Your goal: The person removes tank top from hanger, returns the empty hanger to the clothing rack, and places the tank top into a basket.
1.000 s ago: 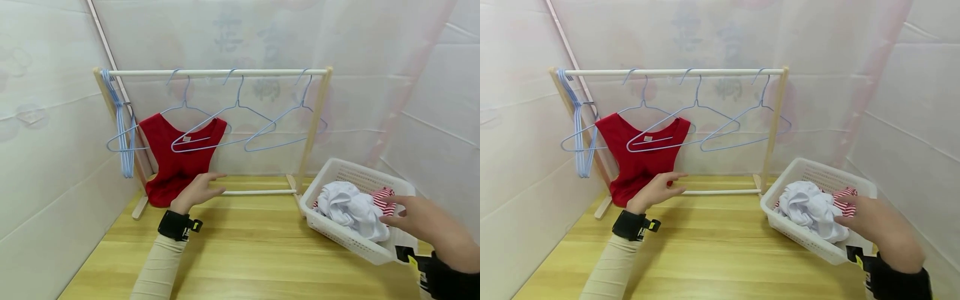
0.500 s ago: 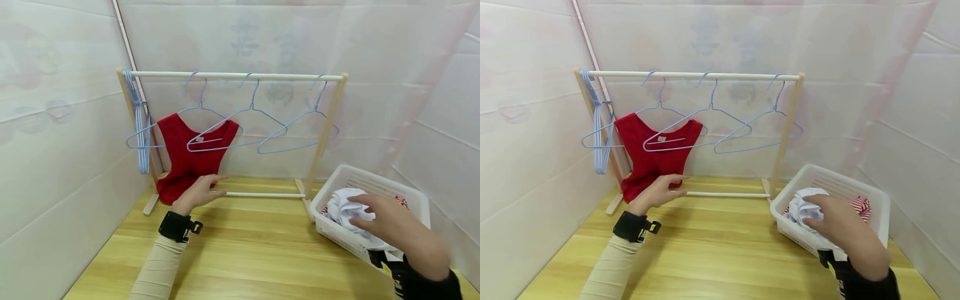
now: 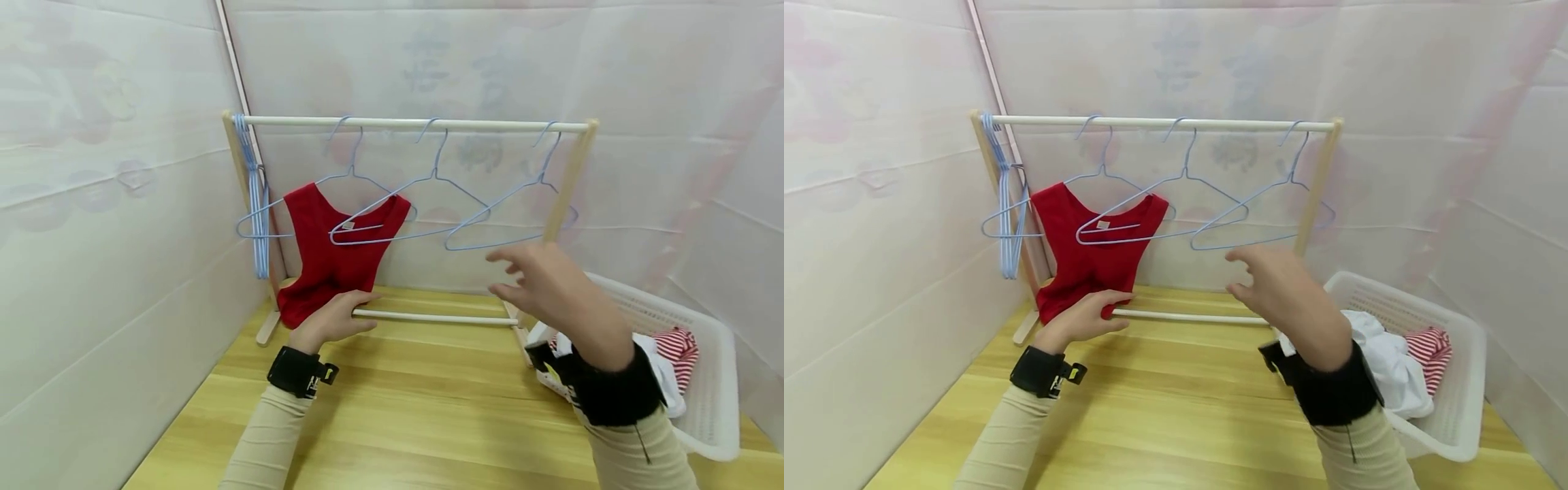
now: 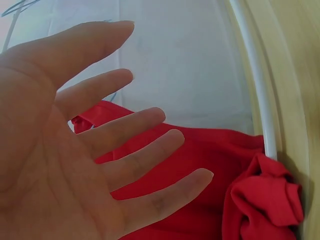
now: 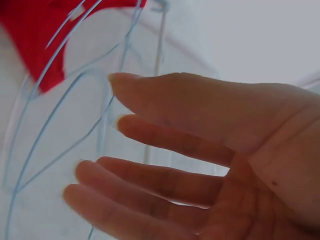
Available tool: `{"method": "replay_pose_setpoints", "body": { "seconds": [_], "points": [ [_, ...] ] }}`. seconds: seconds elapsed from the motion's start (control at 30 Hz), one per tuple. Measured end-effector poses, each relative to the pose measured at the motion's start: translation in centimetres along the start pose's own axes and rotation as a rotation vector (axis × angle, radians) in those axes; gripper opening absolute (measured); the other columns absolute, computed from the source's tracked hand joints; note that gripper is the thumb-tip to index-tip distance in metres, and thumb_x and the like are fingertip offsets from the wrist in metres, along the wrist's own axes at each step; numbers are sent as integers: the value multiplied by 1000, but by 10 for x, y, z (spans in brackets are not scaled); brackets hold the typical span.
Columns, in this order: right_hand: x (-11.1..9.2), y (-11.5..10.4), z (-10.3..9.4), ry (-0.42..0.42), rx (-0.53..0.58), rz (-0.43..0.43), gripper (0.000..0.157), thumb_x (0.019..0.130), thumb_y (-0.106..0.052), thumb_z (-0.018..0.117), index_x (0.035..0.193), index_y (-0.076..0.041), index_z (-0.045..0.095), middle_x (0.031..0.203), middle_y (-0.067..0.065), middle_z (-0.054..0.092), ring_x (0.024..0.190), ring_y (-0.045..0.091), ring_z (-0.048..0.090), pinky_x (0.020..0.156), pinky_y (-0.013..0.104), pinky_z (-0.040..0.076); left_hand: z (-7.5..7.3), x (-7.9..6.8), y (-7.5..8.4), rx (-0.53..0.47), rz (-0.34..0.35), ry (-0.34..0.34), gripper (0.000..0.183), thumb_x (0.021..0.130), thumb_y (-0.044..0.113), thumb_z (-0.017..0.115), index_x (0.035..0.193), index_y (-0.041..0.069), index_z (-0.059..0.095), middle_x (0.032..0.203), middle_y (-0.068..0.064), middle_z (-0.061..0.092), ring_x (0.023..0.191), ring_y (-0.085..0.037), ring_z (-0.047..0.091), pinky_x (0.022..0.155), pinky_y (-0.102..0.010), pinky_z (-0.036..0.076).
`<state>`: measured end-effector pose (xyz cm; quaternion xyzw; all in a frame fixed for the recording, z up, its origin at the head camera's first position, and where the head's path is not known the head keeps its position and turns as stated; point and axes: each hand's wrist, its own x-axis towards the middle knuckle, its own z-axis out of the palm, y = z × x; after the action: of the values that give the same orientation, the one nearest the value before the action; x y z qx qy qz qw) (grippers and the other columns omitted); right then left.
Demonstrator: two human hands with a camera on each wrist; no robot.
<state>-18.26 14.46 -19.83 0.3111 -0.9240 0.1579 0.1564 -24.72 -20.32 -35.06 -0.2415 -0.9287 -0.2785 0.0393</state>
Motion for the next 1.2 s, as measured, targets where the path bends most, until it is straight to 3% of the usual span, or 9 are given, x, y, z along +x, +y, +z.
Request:
{"method": "replay_pose_setpoints", "body": {
  "seconds": [0.1, 0.23, 0.4, 0.6, 0.83, 1.2],
  "points": [
    [22, -21, -9, -9, -27, -44, 38, 91, -14, 78, 126, -3, 70, 124, 21, 73, 101, 38, 74, 85, 52, 60, 1, -1, 1, -1, -19, -5, 54, 97, 19, 72, 146, 3, 56, 146, -16, 61, 137, -33, 56, 117, -50, 43],
    [48, -48, -19, -41, -21, -67, 35, 92, -13, 77, 126, -6, 71, 124, 16, 74, 106, 35, 71, 90, 51, 57, 2, -2, 4, -17, -46, -14, 52, 96, 19, 72, 144, 4, 58, 142, -15, 64, 124, -31, 61, 111, -49, 49],
    [79, -68, -27, -47, -19, -83, 34, 91, -8, 77, 124, -3, 71, 125, 17, 73, 109, 36, 69, 94, 48, 57, 6, 5, 11, -12, -30, -9, 50, 97, 21, 73, 143, 8, 60, 139, -12, 65, 113, -25, 61, 104, -45, 53],
    [114, -72, -33, -82, -49, -57, 34, 92, -10, 75, 125, -1, 71, 128, 20, 70, 113, 36, 66, 96, 46, 56, 8, 13, 21, -24, -8, -22, 52, 97, 20, 72, 145, 7, 59, 142, -14, 63, 118, -29, 62, 105, -47, 53],
    [149, -71, -36, -194, -81, 8, 35, 94, -15, 71, 129, -6, 71, 132, 18, 67, 121, 32, 61, 97, 44, 55, 11, 18, 28, -35, -1, -36, 51, 97, 20, 72, 145, 7, 59, 141, -12, 64, 113, -25, 60, 104, -45, 53],
    [208, -73, -13, -265, -87, 69, 40, 95, -14, 72, 135, -12, 68, 146, 9, 61, 125, 26, 59, 104, 40, 53, 7, 1, 20, -68, -11, -31, 49, 98, 19, 71, 144, 6, 60, 144, -12, 63, 123, -31, 62, 108, -51, 51]
  ]
}}
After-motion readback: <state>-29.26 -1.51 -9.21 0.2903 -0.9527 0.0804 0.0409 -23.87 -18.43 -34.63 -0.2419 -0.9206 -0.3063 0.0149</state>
